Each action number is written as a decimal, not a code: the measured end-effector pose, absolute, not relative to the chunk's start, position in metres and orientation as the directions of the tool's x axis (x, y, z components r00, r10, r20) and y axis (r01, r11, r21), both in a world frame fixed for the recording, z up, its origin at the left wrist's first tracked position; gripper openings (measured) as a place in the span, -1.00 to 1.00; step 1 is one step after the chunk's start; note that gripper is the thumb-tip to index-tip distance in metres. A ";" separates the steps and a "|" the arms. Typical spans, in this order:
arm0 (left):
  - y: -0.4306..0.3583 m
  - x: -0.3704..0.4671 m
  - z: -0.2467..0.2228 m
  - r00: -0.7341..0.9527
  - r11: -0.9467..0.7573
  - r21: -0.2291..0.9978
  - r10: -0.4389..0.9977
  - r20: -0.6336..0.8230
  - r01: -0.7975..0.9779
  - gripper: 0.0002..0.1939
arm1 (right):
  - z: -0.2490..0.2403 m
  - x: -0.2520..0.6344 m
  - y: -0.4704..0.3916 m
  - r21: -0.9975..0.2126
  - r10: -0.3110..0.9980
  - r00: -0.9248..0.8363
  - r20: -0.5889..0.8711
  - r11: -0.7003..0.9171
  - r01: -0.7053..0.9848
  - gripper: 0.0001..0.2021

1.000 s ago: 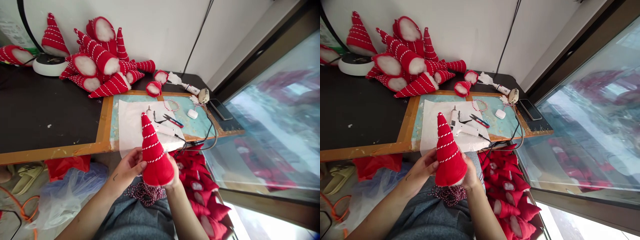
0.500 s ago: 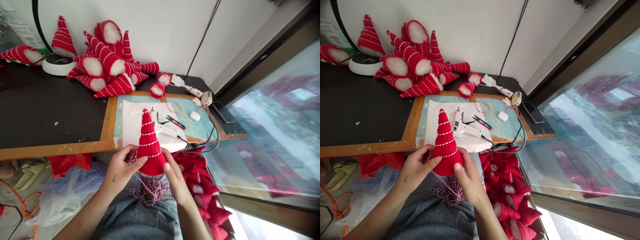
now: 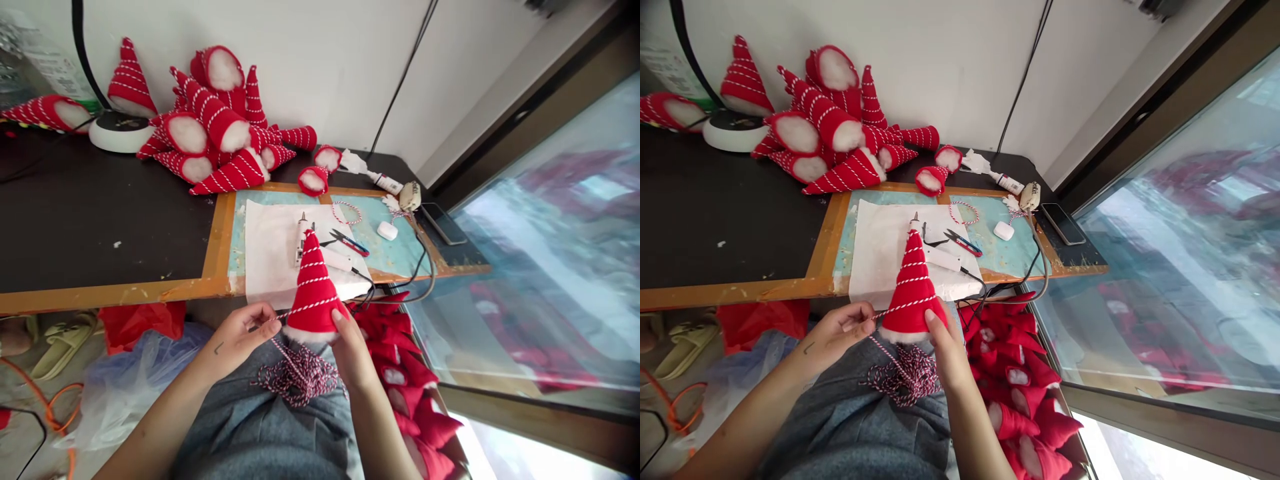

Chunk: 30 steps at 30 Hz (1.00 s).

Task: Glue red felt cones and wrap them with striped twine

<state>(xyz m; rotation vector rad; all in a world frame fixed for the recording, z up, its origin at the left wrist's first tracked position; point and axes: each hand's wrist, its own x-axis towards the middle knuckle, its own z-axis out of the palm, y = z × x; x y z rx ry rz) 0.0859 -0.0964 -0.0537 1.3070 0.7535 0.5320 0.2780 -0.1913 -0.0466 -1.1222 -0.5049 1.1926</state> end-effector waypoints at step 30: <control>-0.101 0.121 -0.046 0.548 0.213 0.971 0.827 -0.122 -0.107 -0.55 | -0.061 0.277 -0.182 -0.710 0.899 0.302 -0.318 -0.015 -0.704 -0.58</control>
